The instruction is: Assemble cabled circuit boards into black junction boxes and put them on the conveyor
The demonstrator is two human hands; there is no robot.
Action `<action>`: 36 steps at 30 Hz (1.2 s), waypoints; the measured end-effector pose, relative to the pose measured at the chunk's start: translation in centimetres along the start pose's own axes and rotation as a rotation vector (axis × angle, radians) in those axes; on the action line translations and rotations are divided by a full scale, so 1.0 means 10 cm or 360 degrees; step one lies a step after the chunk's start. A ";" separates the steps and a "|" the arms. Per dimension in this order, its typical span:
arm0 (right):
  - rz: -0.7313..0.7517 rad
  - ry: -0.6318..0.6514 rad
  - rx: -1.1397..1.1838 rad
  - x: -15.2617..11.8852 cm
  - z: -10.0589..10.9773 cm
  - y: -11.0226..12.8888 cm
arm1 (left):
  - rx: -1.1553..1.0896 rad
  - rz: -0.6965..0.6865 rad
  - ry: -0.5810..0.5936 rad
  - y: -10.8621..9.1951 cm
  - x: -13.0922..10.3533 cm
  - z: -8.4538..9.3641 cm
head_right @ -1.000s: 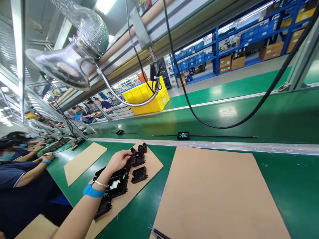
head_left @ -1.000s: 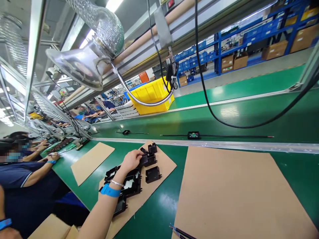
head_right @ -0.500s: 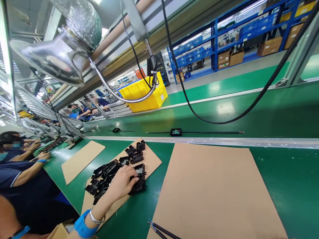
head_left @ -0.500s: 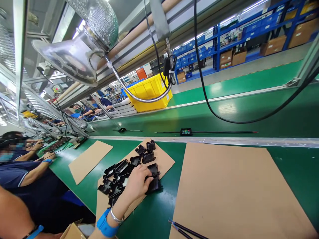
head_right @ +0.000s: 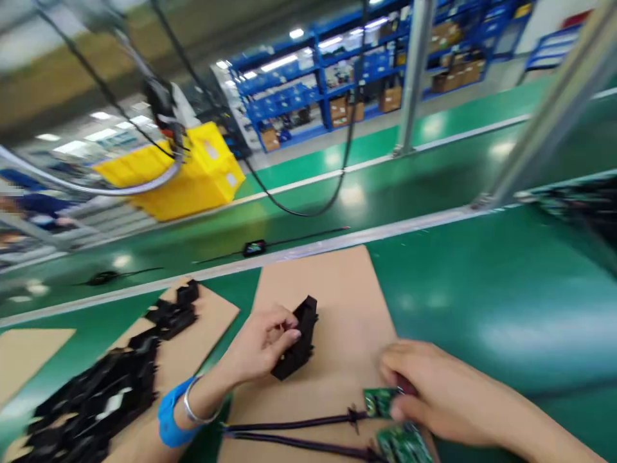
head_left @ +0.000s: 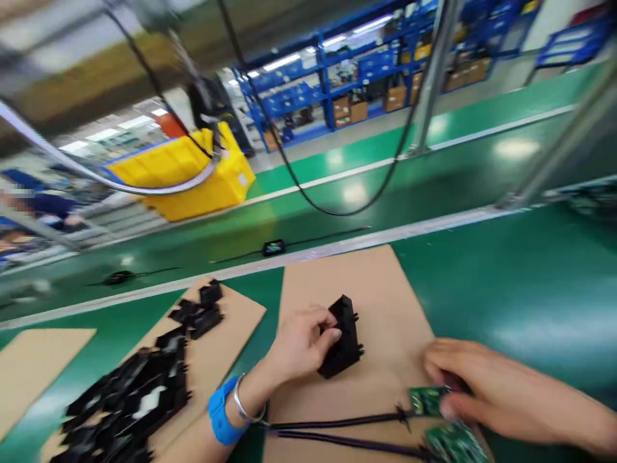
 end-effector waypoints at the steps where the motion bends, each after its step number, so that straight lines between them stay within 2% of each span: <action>1: -0.0057 0.0074 0.0065 -0.02 0.04 0.04 | 0.0030 -0.0054 0.0085 -0.04 0.07 -0.21; 3: -0.0104 0.0161 0.0165 -0.02 0.11 0.14 | 0.0128 -0.0170 0.0203 -0.12 0.11 -0.54; 5: -0.0099 0.0148 0.0202 -0.01 0.17 0.24 | 0.0207 -0.0272 0.0245 -0.24 0.07 -0.70; 8: -0.0039 -0.0015 0.0226 0.06 0.24 0.34 | 0.0341 -0.0342 0.0391 -0.45 -0.09 -0.73; 11: -0.0003 -0.0250 0.0273 0.16 0.32 0.38 | 0.0481 -0.0224 0.0626 -0.52 -0.26 -0.73; 13: -0.0057 -0.0343 0.0309 0.21 0.36 0.36 | 0.0657 -0.0180 0.0546 -0.51 -0.30 -0.72; 16: -0.0166 -0.0438 0.0229 0.29 0.36 0.37 | 0.0891 -0.0245 0.0355 -0.49 -0.28 -0.72; 18: -0.0152 -0.0550 -0.0052 0.36 0.33 0.45 | 0.0942 -0.0294 0.0334 -0.49 -0.23 -0.75; 20: -0.0041 -0.0591 -0.0492 0.45 0.28 0.61 | 0.0896 -0.0292 0.0337 -0.51 -0.13 -0.76; 23: 0.0166 -0.0422 -0.0963 0.61 0.24 0.81 | 0.0755 -0.0226 0.0361 -0.50 0.07 -0.71; 26: 0.0247 -0.0292 -0.0944 0.66 0.35 0.84 | 0.0656 -0.0162 0.0426 -0.44 0.17 -0.58; 30: 0.0285 -0.0071 -0.0669 0.63 0.41 0.67 | 0.0571 -0.0089 0.0623 -0.33 0.02 -0.41; 33: 0.0291 0.0033 -0.0559 0.62 0.29 0.51 | 0.0738 -0.0208 0.0617 -0.27 -0.15 -0.38; 36: 0.0283 0.0059 -0.0551 0.66 0.16 0.41 | 0.0876 -0.0287 0.0602 -0.18 -0.21 -0.44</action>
Point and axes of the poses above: each hand's wrist, its own x-axis towards the middle knuckle, its own z-axis out of the back of the hand, y = z × x, the point moved 5 cm from there along x, towards the middle knuckle, and after that the axes turned 5 degrees about -y, right-handed, at the moved point
